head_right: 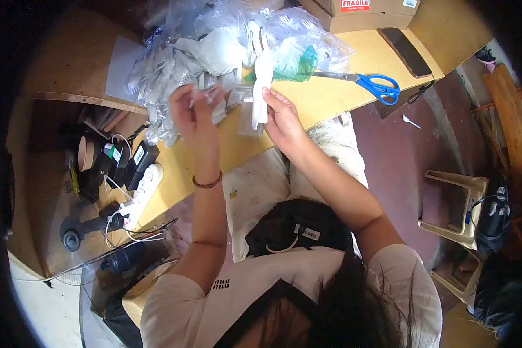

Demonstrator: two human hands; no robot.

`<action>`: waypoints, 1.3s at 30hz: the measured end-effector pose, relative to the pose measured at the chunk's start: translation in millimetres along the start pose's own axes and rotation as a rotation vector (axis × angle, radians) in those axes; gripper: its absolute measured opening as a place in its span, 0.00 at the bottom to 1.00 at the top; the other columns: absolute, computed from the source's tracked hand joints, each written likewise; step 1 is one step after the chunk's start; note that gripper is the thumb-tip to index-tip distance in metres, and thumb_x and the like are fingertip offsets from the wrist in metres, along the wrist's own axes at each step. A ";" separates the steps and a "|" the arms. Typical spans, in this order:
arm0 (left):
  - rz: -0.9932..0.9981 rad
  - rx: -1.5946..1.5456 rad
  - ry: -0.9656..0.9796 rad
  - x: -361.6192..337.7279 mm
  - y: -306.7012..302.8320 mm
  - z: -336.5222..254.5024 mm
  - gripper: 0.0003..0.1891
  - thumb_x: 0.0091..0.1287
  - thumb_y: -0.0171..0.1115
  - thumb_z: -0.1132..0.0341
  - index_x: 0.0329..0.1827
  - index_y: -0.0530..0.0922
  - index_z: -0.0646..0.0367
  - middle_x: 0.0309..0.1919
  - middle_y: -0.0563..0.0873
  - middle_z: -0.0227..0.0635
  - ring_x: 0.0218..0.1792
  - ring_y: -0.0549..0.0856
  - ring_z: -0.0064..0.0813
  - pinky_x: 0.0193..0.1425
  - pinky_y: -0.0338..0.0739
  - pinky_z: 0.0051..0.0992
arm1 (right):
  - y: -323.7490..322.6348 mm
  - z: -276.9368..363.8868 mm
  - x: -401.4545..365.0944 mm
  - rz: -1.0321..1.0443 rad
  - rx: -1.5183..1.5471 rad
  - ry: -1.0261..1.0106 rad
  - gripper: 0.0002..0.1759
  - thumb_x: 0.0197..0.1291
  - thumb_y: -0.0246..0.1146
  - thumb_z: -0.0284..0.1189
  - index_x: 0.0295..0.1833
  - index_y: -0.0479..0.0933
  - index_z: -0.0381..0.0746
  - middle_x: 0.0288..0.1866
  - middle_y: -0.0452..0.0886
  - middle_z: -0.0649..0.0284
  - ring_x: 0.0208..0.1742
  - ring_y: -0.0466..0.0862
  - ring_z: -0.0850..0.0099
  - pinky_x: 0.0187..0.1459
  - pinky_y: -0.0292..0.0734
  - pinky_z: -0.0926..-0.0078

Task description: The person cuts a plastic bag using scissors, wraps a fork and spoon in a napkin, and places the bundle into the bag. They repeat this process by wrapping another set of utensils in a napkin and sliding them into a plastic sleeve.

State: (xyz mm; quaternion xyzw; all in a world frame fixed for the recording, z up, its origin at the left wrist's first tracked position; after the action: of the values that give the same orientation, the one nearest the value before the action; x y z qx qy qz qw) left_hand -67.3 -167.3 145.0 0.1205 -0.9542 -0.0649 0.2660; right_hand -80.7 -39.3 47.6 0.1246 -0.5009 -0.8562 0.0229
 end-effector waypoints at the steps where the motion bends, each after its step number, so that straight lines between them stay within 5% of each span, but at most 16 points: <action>1: -0.050 0.018 0.069 -0.9 -5.5 -7.5 0.10 0.69 0.47 0.74 0.51 0.62 0.62 0.32 0.78 0.37 0.38 0.84 0.32 0.46 0.82 0.31 | 0.6 -0.2 0.7 0.011 -0.011 -0.007 0.15 0.65 0.55 0.32 0.51 0.73 0.33 0.47 0.78 0.60 0.47 0.77 0.71 0.55 0.70 0.69; 6: -0.272 -0.029 0.492 -13.4 -31.1 -35.0 0.18 0.69 0.49 0.73 0.57 0.54 0.56 0.33 0.78 0.42 0.36 0.83 0.37 0.45 0.81 0.36 | 0.3 2.4 8.6 0.047 -0.026 -0.014 0.15 0.65 0.55 0.33 0.52 0.72 0.34 0.48 0.78 0.59 0.51 0.75 0.70 0.58 0.68 0.70; 9: -0.188 -0.117 0.299 -25.2 -34.3 -26.3 0.19 0.69 0.50 0.72 0.59 0.55 0.55 0.34 0.79 0.42 0.36 0.83 0.36 0.44 0.81 0.35 | 3.1 10.8 6.3 0.106 -0.018 0.013 0.15 0.65 0.54 0.32 0.53 0.72 0.35 0.49 0.77 0.58 0.57 0.73 0.67 0.60 0.66 0.69; 10: -0.040 -0.228 0.095 -30.3 -31.3 -23.5 0.21 0.67 0.48 0.75 0.61 0.57 0.54 0.39 0.77 0.39 0.38 0.81 0.32 0.51 0.79 0.36 | 4.3 14.3 -0.1 0.155 -0.019 0.026 0.15 0.65 0.54 0.32 0.52 0.72 0.35 0.49 0.77 0.58 0.59 0.72 0.66 0.61 0.65 0.69; 12: 0.028 0.003 -0.127 -36.4 -22.7 -15.6 0.24 0.63 0.48 0.79 0.63 0.56 0.57 0.43 0.77 0.40 0.41 0.82 0.34 0.52 0.78 0.33 | 7.3 18.4 -15.6 0.179 -0.042 0.073 0.14 0.66 0.53 0.32 0.51 0.72 0.35 0.51 0.77 0.56 0.64 0.70 0.63 0.62 0.66 0.67; 13: 0.065 0.115 -0.240 -39.9 -18.6 -10.8 0.26 0.62 0.48 0.81 0.64 0.55 0.59 0.45 0.76 0.41 0.42 0.82 0.35 0.52 0.77 0.32 | 9.1 17.5 -23.6 0.175 -0.068 0.077 0.13 0.66 0.53 0.31 0.50 0.73 0.34 0.48 0.79 0.57 0.56 0.73 0.67 0.56 0.69 0.71; 16: 0.252 0.208 -0.305 -52.6 -11.2 7.8 0.30 0.58 0.47 0.85 0.65 0.53 0.63 0.54 0.72 0.45 0.53 0.78 0.37 0.54 0.75 0.29 | 8.6 14.3 -45.4 0.159 -0.154 0.098 0.10 0.65 0.56 0.29 0.45 0.76 0.34 0.39 0.82 0.61 0.38 0.81 0.78 0.43 0.76 0.81; 19: 0.339 0.280 -0.239 -62.6 -0.4 14.8 0.32 0.58 0.47 0.86 0.67 0.52 0.63 0.60 0.66 0.48 0.61 0.71 0.37 0.56 0.73 0.30 | 1.4 10.1 -53.0 0.153 -0.248 0.114 0.07 0.63 0.58 0.28 0.42 0.76 0.35 0.37 0.82 0.63 0.37 0.80 0.80 0.41 0.75 0.83; 25: 0.266 -0.005 -0.324 -69.7 10.4 20.5 0.36 0.56 0.50 0.85 0.69 0.51 0.62 0.59 0.66 0.47 0.61 0.69 0.34 0.62 0.67 0.30 | -3.4 9.5 -55.0 0.139 -0.266 0.128 0.06 0.62 0.59 0.27 0.39 0.76 0.34 0.35 0.82 0.64 0.33 0.80 0.81 0.36 0.76 0.84; 28: 0.269 0.178 -0.153 -66.7 9.1 20.9 0.35 0.56 0.51 0.84 0.69 0.53 0.62 0.59 0.66 0.46 0.61 0.68 0.34 0.63 0.66 0.30 | -3.7 13.1 -55.3 0.123 -0.279 0.098 0.07 0.63 0.58 0.27 0.41 0.76 0.33 0.35 0.82 0.63 0.32 0.80 0.80 0.36 0.76 0.83; 39: 0.270 0.089 -0.361 -82.7 -1.7 30.6 0.19 0.64 0.56 0.76 0.59 0.70 0.62 0.51 0.78 0.34 0.52 0.77 0.21 0.51 0.73 0.18 | -0.3 21.3 -55.4 0.135 -0.262 0.135 0.12 0.64 0.56 0.28 0.46 0.75 0.30 0.42 0.82 0.57 0.39 0.83 0.74 0.41 0.78 0.80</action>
State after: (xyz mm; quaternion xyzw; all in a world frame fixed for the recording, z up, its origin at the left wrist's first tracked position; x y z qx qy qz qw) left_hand -14.4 -145.2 78.0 -0.0104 -0.9957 -0.0069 0.0916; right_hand -32.2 -12.0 67.8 0.1438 -0.3897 -0.9003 0.1300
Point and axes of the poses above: each hand's wrist, its own x-axis towards the middle knuckle, its own y-axis out of the palm, z = x × y, the point moved 3 cm from there along x, towards the middle knuckle
